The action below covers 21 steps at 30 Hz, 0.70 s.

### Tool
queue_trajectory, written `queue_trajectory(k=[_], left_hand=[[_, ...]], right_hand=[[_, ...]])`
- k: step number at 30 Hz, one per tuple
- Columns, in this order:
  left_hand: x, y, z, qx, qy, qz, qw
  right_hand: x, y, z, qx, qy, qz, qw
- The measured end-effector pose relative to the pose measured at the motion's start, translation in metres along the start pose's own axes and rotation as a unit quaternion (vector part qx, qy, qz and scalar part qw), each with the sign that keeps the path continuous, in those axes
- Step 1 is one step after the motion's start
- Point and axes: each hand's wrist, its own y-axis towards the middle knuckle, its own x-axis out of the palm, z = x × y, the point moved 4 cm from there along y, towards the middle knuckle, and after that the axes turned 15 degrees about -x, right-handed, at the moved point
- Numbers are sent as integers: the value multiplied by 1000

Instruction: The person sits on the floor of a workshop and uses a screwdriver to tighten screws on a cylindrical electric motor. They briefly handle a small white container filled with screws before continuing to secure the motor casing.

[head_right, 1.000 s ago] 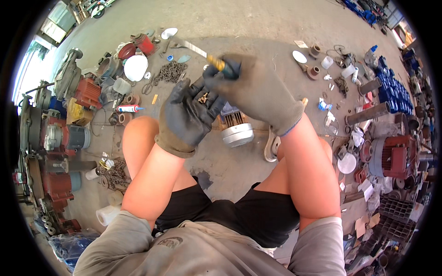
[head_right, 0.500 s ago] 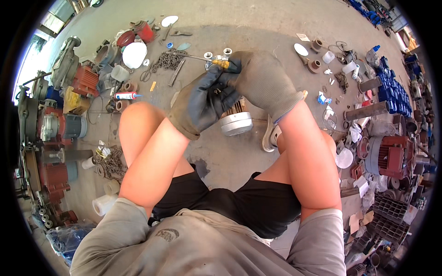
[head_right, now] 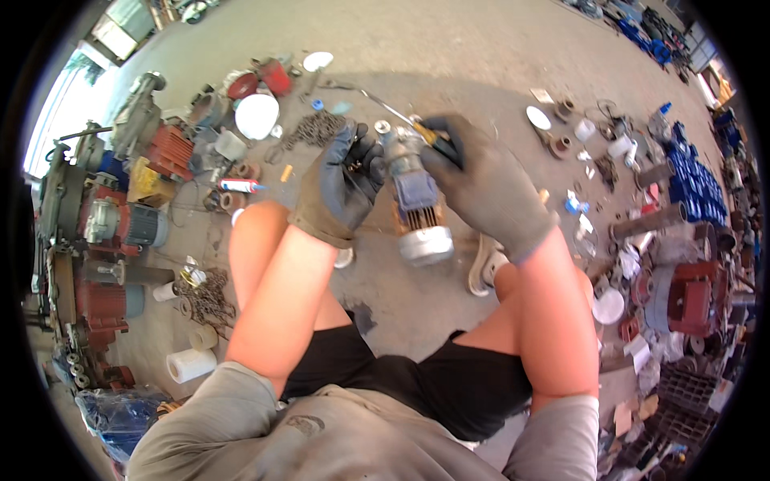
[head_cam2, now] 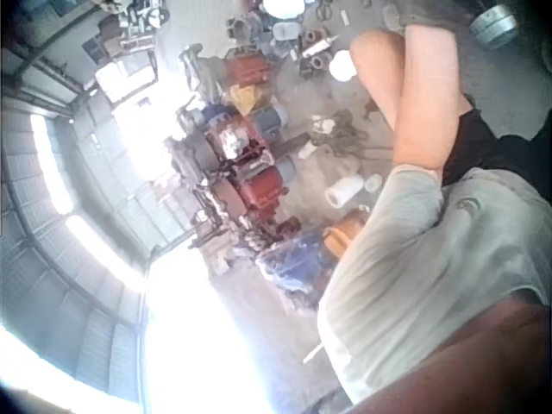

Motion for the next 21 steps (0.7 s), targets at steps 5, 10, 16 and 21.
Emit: queue_trajectory(k=[5, 10, 16, 21], left_hand=[[10, -11, 15, 60, -70, 87, 992], [5, -6, 12, 52, -86, 53, 994], [6, -2, 9, 70, -48, 78, 993], [23, -9, 6, 79, -21, 76, 994]], right_hand=[[-10, -10, -7, 71, 58, -86, 992], [-7, -10, -8, 60, 68, -92, 992], [-4, -9, -5, 62, 73, -85, 992], [-7, -8, -6, 34, 64, -78, 994]])
